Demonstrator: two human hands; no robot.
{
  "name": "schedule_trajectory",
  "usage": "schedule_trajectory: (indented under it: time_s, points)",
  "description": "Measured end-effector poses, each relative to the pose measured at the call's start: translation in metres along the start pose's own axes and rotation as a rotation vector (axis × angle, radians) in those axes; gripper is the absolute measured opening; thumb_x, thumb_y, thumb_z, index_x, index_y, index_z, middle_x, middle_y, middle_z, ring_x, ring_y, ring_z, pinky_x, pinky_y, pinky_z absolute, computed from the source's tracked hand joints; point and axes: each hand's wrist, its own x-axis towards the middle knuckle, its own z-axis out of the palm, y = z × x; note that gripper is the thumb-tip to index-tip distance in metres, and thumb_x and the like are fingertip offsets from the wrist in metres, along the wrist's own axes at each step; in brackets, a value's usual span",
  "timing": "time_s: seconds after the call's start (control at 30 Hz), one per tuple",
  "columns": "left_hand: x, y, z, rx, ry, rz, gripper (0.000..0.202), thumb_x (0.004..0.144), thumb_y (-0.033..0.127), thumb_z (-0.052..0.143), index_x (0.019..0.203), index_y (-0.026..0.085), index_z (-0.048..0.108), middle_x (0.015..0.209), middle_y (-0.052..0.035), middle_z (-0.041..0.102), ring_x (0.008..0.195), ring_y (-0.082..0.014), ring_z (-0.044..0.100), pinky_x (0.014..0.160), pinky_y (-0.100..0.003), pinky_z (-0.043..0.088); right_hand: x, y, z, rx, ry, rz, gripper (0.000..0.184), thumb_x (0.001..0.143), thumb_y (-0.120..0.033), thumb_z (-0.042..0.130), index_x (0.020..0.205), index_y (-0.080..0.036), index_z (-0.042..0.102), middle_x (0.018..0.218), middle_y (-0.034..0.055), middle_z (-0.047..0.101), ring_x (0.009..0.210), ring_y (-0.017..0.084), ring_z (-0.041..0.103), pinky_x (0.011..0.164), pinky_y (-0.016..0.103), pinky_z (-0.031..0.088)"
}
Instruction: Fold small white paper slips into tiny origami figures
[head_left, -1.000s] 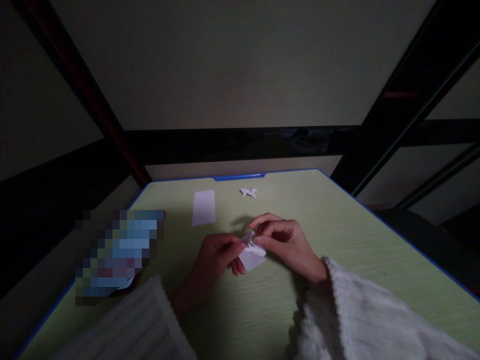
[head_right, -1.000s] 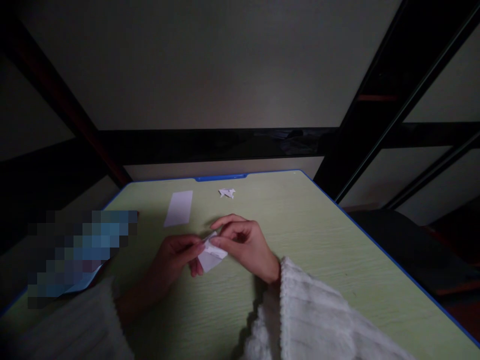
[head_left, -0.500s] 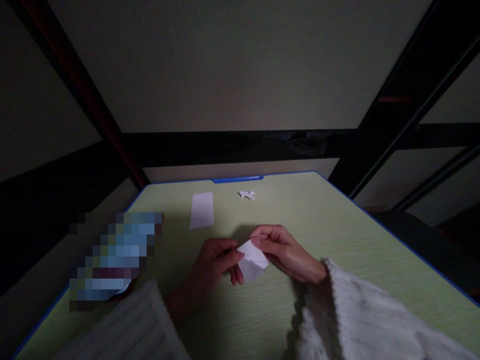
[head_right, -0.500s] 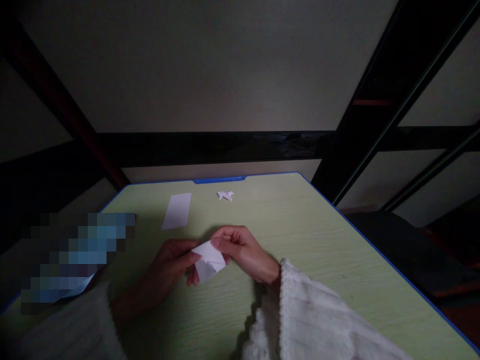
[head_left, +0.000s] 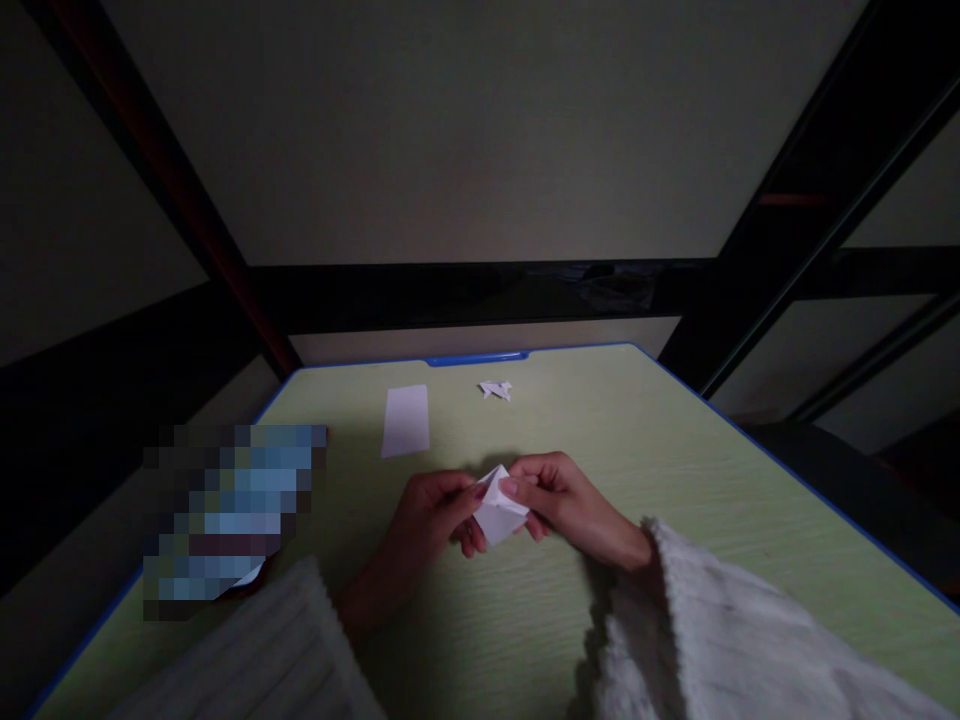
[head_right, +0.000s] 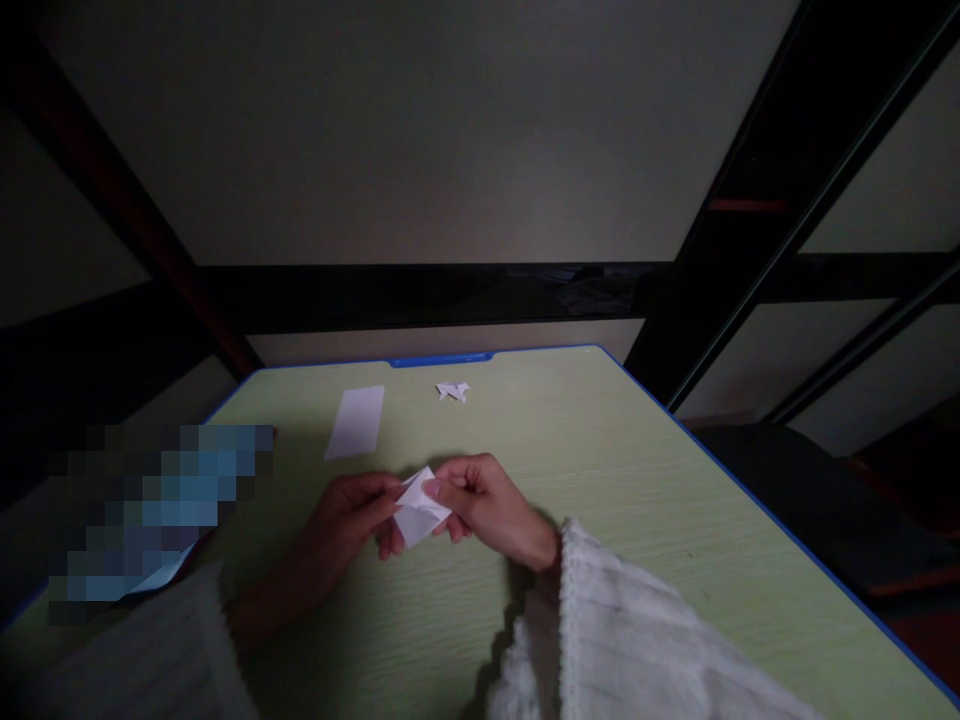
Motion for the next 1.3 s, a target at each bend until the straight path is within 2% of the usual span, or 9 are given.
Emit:
schedule_trajectory:
  time_s: [0.2,0.37,0.53,0.77,1.03,1.3]
  points:
    - [-0.0007,0.0025,0.0008,0.122,-0.014,0.003,0.026,0.063,0.034,0.055,0.048,0.012,0.053,0.035,0.0027,0.051,0.030,-0.0067,0.044,0.032,-0.017,0.034,-0.0018,0.0010,0.0015,0.031,-0.088,0.001,0.030,0.074,-0.037,0.046,0.058,-0.012,0.049,0.046,-0.0035,0.048,0.035,0.003,0.038,0.035,0.017,0.027]
    - [-0.0016,0.0012,-0.0014,0.160,-0.031,0.009,0.024,0.064,0.030,0.055,0.048,0.012,0.054,0.033,0.0043,0.049,0.030,-0.0056,0.043,0.032,-0.016,0.033,-0.0022,0.0010,0.0019,0.071,-0.048,-0.021,0.021,0.073,-0.029,0.048,0.059,-0.013,0.047,0.047,-0.0049,0.045,0.038,0.004,0.038,0.037,0.016,0.027]
    - [-0.0024,0.0009,-0.0002,0.201,-0.046,-0.017,0.024,0.063,0.029,0.056,0.046,0.013,0.051,0.031,0.0048,0.047,0.027,-0.0042,0.039,0.030,-0.015,0.030,-0.0019,-0.0002,0.0011,0.017,-0.053,-0.041,0.018,0.073,-0.026,0.048,0.061,-0.012,0.049,0.046,-0.0056,0.043,0.039,0.004,0.036,0.038,0.017,0.026]
    - [-0.0039,0.0018,0.0026,0.272,0.022,0.007,0.024,0.063,0.027,0.056,0.045,0.013,0.049,0.031,0.0061,0.045,0.027,-0.0034,0.038,0.029,-0.014,0.028,-0.0030,-0.0043,0.0040,-0.027,-0.020,0.006,0.022,0.071,-0.031,0.050,0.059,-0.012,0.050,0.046,-0.0053,0.043,0.040,0.004,0.036,0.039,0.017,0.026]
    - [-0.0022,-0.0017,0.0026,0.233,-0.019,0.021,0.023,0.065,0.029,0.053,0.049,0.013,0.052,0.032,0.0048,0.047,0.028,-0.0055,0.041,0.031,-0.016,0.031,-0.0015,0.0012,0.0030,-0.002,-0.009,-0.037,0.031,0.069,-0.041,0.051,0.057,-0.014,0.046,0.046,-0.0055,0.042,0.039,0.004,0.035,0.037,0.018,0.024]
    - [-0.0044,-0.0020,0.0043,0.293,-0.063,0.041,0.024,0.067,0.027,0.051,0.047,0.014,0.050,0.032,0.0052,0.046,0.030,-0.0056,0.042,0.033,-0.016,0.032,-0.0024,-0.0023,0.0055,-0.031,0.014,-0.058,0.030,0.070,-0.042,0.050,0.059,-0.015,0.042,0.049,-0.0064,0.036,0.043,0.005,0.030,0.040,0.018,0.022]
